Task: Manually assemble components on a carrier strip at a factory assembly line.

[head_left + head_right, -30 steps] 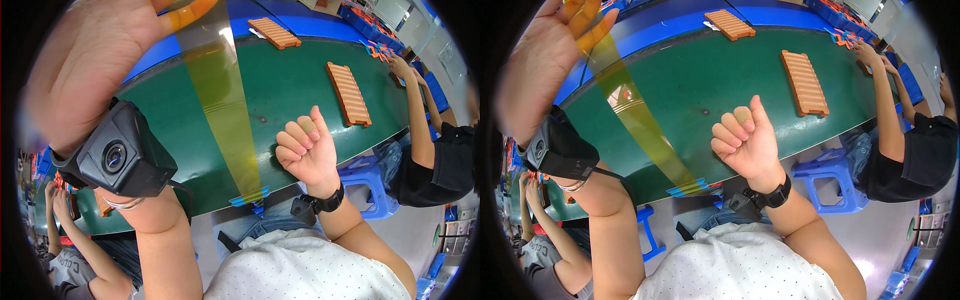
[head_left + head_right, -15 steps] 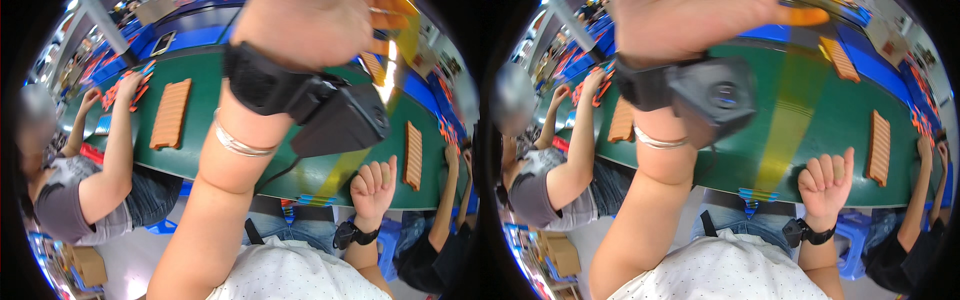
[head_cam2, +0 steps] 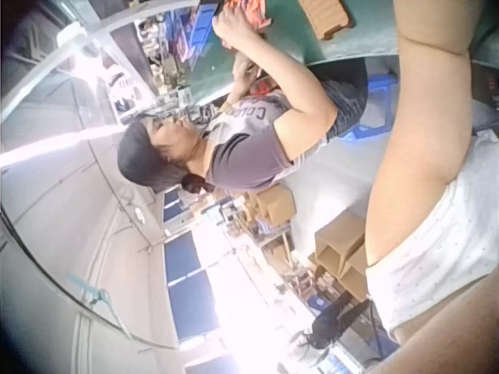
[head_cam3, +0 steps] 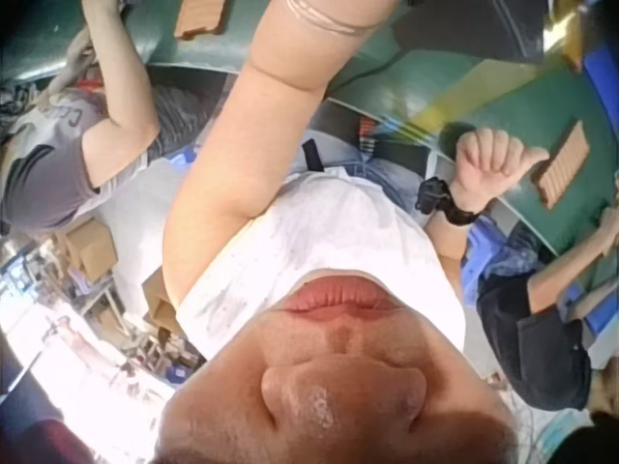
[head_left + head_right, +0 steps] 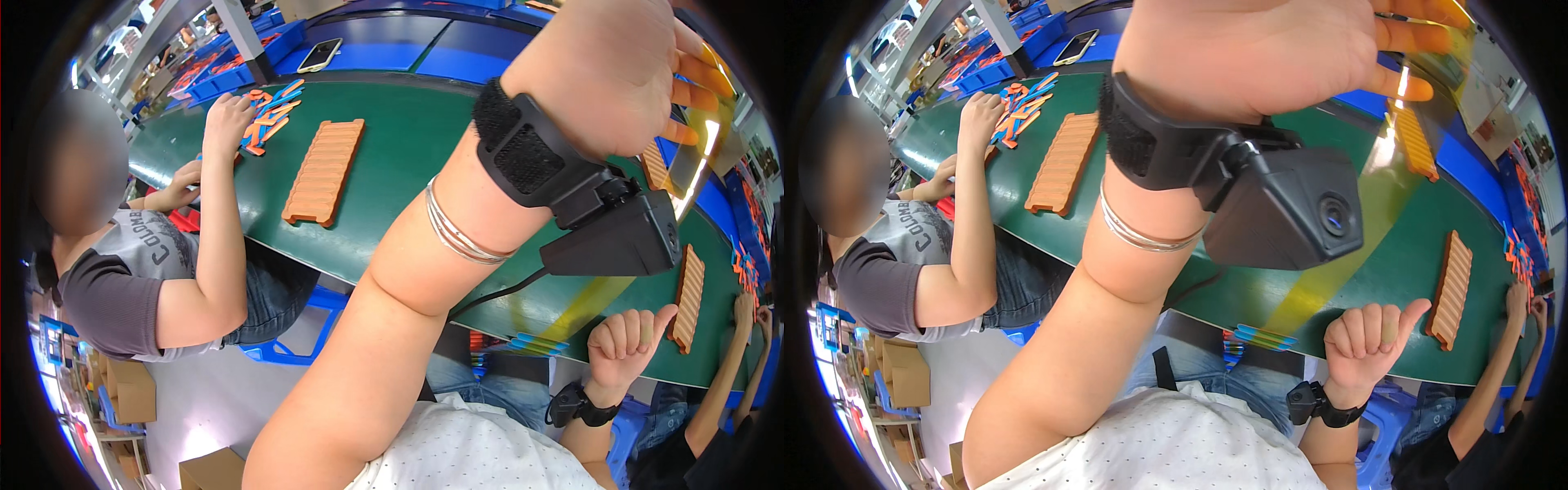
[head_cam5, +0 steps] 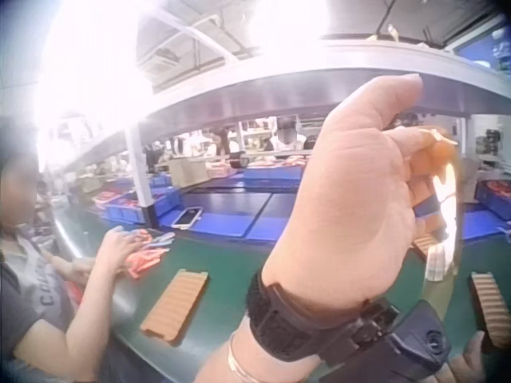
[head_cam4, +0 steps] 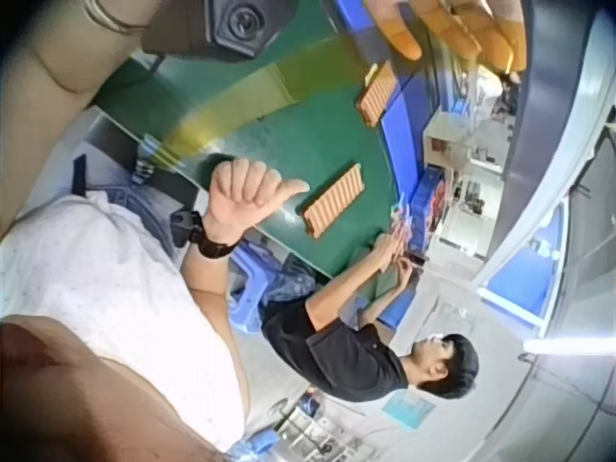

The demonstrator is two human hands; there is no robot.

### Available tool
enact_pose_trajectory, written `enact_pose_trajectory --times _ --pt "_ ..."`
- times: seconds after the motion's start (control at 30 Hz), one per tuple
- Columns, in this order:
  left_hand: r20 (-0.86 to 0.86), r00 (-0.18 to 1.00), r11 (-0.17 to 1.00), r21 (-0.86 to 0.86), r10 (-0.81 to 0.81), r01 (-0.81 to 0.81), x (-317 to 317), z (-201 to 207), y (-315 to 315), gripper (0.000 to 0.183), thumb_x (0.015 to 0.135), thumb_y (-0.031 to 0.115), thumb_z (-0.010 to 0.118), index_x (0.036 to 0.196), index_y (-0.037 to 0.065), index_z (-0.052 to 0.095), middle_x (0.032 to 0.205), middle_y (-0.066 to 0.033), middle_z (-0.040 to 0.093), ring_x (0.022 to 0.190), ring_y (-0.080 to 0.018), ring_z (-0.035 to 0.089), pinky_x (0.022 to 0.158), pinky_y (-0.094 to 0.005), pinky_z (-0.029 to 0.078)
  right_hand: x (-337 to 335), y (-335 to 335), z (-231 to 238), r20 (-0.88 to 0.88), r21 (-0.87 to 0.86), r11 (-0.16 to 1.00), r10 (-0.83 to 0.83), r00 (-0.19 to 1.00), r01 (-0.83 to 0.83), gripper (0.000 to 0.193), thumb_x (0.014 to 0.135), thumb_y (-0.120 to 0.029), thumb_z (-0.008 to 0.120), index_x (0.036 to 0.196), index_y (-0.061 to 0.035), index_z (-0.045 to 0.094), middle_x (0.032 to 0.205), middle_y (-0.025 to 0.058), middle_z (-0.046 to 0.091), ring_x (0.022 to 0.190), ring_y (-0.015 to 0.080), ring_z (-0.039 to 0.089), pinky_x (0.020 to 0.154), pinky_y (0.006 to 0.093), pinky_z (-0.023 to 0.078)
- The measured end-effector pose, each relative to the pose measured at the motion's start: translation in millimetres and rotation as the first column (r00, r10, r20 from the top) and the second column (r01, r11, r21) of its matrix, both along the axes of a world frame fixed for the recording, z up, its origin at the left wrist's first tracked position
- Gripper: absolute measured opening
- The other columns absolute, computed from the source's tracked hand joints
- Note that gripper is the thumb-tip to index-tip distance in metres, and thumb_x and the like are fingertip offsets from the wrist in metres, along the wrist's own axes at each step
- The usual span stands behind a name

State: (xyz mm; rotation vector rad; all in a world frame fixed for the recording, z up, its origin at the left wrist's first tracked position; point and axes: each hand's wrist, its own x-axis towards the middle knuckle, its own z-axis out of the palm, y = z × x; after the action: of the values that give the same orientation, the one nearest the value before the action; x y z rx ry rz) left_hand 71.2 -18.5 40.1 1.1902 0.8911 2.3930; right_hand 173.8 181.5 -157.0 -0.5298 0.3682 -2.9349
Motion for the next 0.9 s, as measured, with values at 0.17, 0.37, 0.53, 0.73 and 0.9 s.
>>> enact_pose_trajectory --times 0.17,0.37,0.53,0.73,0.9 --pt "0.029 0.999 0.998 -0.038 0.043 -0.042 9.7 2.0 -0.6 0.045 0.092 0.020 0.046 0.135 0.011 0.038 0.089 -0.0043 0.050 0.087 -0.0195 0.045 0.083 -0.0405 0.034 3.6 0.7 -0.8 0.010 0.029 0.997 -0.065 0.998 0.065 0.066 0.099 -0.055 0.023 0.051 -0.0111 0.032 0.050 0.0005 0.031 0.045 0.0128 0.029 0.044 0.0259 0.024" --pt "0.187 0.980 0.981 -0.163 -0.071 0.102 -3.0 20.6 -11.2 0.047 0.090 0.033 0.049 0.126 0.003 0.045 0.089 -0.0032 0.049 0.092 -0.0185 0.042 0.089 -0.0409 0.028 3.3 -1.6 1.1 0.057 0.056 0.994 -0.100 0.993 0.097 0.064 0.101 -0.050 0.023 0.051 -0.0113 0.031 0.051 0.0005 0.030 0.046 0.0127 0.027 0.043 0.0260 0.023" --pt "0.231 0.934 0.934 -0.167 -0.274 0.316 -18.0 14.4 -21.8 0.053 0.086 0.043 0.052 0.114 -0.001 0.050 0.089 -0.0028 0.047 0.092 -0.0176 0.041 0.090 -0.0397 0.025 3.1 -3.0 3.2 0.060 0.067 0.993 -0.102 0.993 0.098 0.062 0.101 -0.049 0.023 0.052 -0.0112 0.031 0.053 0.0004 0.031 0.047 0.0129 0.028 0.044 0.0262 0.023" --pt "0.162 0.895 0.895 -0.100 -0.416 0.435 -23.8 14.5 -25.5 0.049 0.084 0.049 0.052 0.097 0.002 0.054 0.090 -0.0025 0.048 0.090 -0.0164 0.041 0.088 -0.0369 0.026 3.7 -3.9 3.2 0.049 0.097 0.990 -0.106 0.993 0.101 0.062 0.101 -0.049 0.022 0.053 -0.0113 0.030 0.053 0.0003 0.031 0.048 0.0129 0.028 0.044 0.0261 0.024" --pt "0.002 0.933 0.931 -0.064 -0.360 0.359 -37.1 9.0 -3.5 0.047 0.085 0.050 0.051 0.095 0.004 0.054 0.086 -0.0015 0.050 0.087 -0.0162 0.042 0.087 -0.0356 0.027 5.6 -6.5 5.1 0.042 0.124 0.985 -0.123 0.992 0.117 0.062 0.101 -0.050 0.022 0.053 -0.0113 0.030 0.054 0.0002 0.030 0.048 0.0128 0.029 0.044 0.0258 0.024"
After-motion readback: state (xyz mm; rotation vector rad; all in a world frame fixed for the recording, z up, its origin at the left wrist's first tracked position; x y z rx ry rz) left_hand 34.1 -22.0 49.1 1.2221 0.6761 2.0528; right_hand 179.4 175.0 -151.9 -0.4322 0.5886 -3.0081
